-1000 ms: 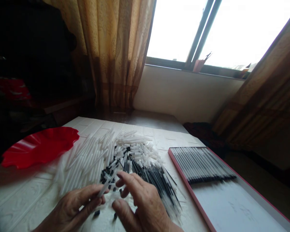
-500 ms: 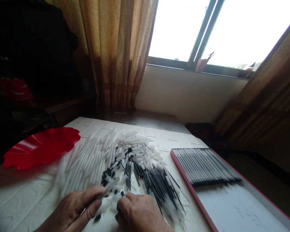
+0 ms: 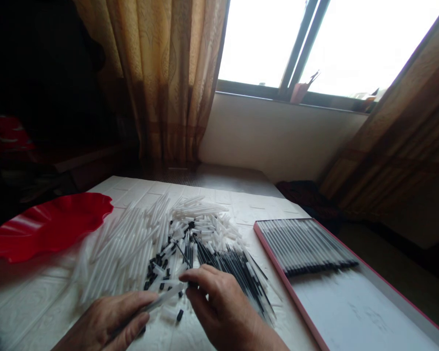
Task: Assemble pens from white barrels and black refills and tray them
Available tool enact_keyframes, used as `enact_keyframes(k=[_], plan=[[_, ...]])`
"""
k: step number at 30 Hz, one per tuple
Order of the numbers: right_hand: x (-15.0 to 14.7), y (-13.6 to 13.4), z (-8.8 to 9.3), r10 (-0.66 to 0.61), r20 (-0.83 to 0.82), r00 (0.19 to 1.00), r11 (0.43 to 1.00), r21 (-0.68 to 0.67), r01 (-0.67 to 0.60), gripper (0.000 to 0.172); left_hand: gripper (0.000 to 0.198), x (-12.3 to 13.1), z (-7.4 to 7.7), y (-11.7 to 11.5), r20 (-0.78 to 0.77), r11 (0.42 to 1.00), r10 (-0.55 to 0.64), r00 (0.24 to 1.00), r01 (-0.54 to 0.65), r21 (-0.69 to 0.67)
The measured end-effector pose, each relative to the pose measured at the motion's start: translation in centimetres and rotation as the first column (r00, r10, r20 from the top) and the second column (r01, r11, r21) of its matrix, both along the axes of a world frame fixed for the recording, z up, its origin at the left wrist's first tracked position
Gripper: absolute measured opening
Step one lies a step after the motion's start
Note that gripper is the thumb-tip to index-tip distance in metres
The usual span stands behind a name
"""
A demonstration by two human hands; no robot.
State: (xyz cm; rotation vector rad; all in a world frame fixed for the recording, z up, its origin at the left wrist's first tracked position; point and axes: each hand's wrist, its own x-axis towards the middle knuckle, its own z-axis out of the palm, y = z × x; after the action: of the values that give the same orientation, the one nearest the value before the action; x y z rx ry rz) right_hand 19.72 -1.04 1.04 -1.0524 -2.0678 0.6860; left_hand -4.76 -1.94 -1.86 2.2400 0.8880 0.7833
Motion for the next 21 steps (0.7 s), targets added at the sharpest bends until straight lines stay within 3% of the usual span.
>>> enact_keyframes(k=[4,6,21], plan=[[-0.19,-0.15,0.06,-0.048,-0.030,0.998,0.993,-0.112,0.044,0.024,0.023,0.19,0.54,-0.01,0.004,1.000,-0.009,1.000,0.009,-0.001],[-0.15,-0.15,0.16,-0.060,-0.012,0.998,0.989,-0.136,0.058,0.018,0.023,0.25,0.75,-0.04,0.011,1.000,-0.020,1.000,0.020,0.001],[0.33,-0.02,0.23,-0.022,0.014,1.000,0.997,0.074,0.021,0.009,0.024,-0.21,-0.01,-0.06,-0.050,0.995,0.000,0.999,0.005,0.103]])
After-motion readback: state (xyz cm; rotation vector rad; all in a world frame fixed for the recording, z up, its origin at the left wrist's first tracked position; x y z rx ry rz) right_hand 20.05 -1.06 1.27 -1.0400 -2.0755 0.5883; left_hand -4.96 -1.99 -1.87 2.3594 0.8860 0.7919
